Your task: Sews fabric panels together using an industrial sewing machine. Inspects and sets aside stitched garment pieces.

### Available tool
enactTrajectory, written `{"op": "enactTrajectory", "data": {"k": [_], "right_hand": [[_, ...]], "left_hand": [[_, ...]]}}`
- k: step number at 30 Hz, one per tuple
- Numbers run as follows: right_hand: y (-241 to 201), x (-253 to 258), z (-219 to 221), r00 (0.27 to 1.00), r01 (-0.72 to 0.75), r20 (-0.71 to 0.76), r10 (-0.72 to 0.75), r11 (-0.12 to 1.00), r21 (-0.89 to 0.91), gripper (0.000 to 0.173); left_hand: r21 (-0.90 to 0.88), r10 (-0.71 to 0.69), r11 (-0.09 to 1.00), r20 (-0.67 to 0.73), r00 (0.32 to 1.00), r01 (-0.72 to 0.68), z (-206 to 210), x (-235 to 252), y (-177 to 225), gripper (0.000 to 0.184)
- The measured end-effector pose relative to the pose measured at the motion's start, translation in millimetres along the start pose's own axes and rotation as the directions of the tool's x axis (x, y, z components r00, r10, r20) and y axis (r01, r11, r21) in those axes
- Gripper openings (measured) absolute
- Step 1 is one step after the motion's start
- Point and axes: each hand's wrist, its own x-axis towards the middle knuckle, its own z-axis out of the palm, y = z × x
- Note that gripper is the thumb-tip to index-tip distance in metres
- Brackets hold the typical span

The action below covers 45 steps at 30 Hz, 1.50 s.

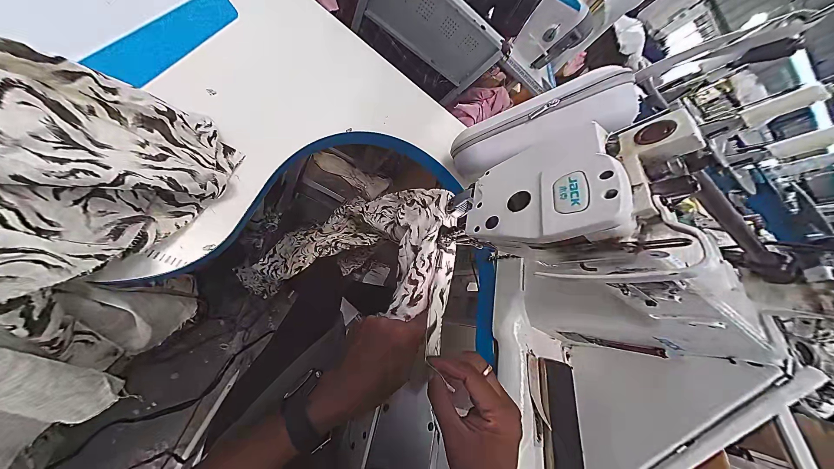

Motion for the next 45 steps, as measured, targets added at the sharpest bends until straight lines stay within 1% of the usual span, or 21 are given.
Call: {"op": "enactTrajectory", "data": {"k": [3,5,7,10,12,18,23,25,27,29,30,31,32,33,35,36,38,40,41,44,45], "right_hand": [[12,4,11,0.965,0.231,-0.066,-0.253,0.942,-0.243,0.01],[18,11,16,0.933,0.307,-0.077,-0.352,0.889,-0.34,0.011],[26,17,21,0.915,0.328,-0.102,-0.39,0.867,-0.374,0.012],[35,16,30,0.923,0.287,-0.157,-0.351,0.901,-0.326,0.013],[38,16,34,0.931,0.263,-0.176,-0.321,0.92,-0.291,0.014],[46,43,35,0.925,0.268,-0.159,-0.346,0.888,-0.374,0.015],[51,57,38,0.953,0.205,-0.124,-0.275,0.892,-0.403,0.02],[59,58,37,0.956,0.217,-0.129,-0.263,0.932,-0.291,0.022],[68,54,30,0.978,0.14,-0.157,-0.141,0.99,-0.014,0.02],[72,59,27,0.977,-0.048,-0.188,0.097,0.967,0.249,0.021],[70,62,27,0.956,-0.179,-0.169,0.239,0.934,0.31,0.024],[65,63,29,0.927,-0.29,-0.14,0.347,0.903,0.318,0.027],[60,63,33,0.913,-0.348,-0.12,0.39,0.899,0.267,0.027],[55,64,38,0.924,-0.336,-0.13,0.359,0.927,0.168,0.03],[52,63,43,0.956,-0.262,-0.143,0.255,0.965,-0.032,0.037],[52,64,46,0.961,-0.238,-0.162,0.223,0.968,-0.082,0.039],[55,59,48,0.96,-0.234,-0.186,0.208,0.963,-0.136,0.039],[56,59,47,0.964,-0.227,-0.178,0.197,0.959,-0.169,0.04],[56,60,46,0.965,-0.228,-0.17,0.198,0.956,-0.184,0.04],[55,65,48,0.967,-0.218,-0.173,0.185,0.956,-0.198,0.038],[53,64,46,0.97,-0.215,-0.157,0.185,0.956,-0.2,0.037]], "left_hand": [[-0.06,-0.016,0.998,0.029,0.999,0.017,1,8,-2,0.025],[-0.104,-0.046,0.993,0.039,0.998,0.05,-1,12,-1,0.024],[-0.132,-0.081,0.988,-0.022,0.996,0.077,3,8,1,0.022],[-0.094,-0.055,0.995,-0.236,0.97,0.033,23,3,-2,0.02],[-0.039,0.01,0.999,-0.319,0.948,-0.023,31,10,-8,0.024],[0.223,0.209,0.966,-0.379,0.901,-0.13,34,50,-22,0.022],[0.276,0.142,0.96,-0.348,0.927,-0.043,34,66,-24,0.013],[0.294,0.156,0.954,-0.339,0.928,-0.054,33,60,-23,0.017],[0.223,0.14,0.973,-0.327,0.935,-0.067,18,54,-12,0.02],[0.083,0.045,0.996,-0.346,0.937,-0.017,-18,63,9,0.03],[-0.039,-0.077,0.997,-0.285,0.956,0.069,-36,73,14,0.038],[-0.2,-0.218,0.962,-0.153,0.964,0.186,-45,86,6,0.044],[-0.379,-0.352,0.868,-0.016,0.936,0.32,-39,103,-15,0.049],[-0.523,-0.451,0.727,0.125,0.884,0.445,-24,123,-44,0.055],[-0.677,-0.472,0.476,0.341,0.813,0.561,0,168,-89,0.066],[-0.688,-0.464,0.471,0.339,0.819,0.552,2,193,-96,0.06],[-0.62,-0.471,0.591,0.254,0.845,0.516,0,236,-92,0.025],[-0.527,-0.505,0.64,0.261,0.823,0.56,7,261,-95,0.024],[-0.522,-0.533,0.627,0.253,0.807,0.578,15,256,-97,0.026],[-0.633,-0.694,0.472,0.162,0.702,0.613,48,213,-112,0.036],[-0.653,-0.738,0.464,0.089,0.669,0.599,53,198,-117,0.032]]}}
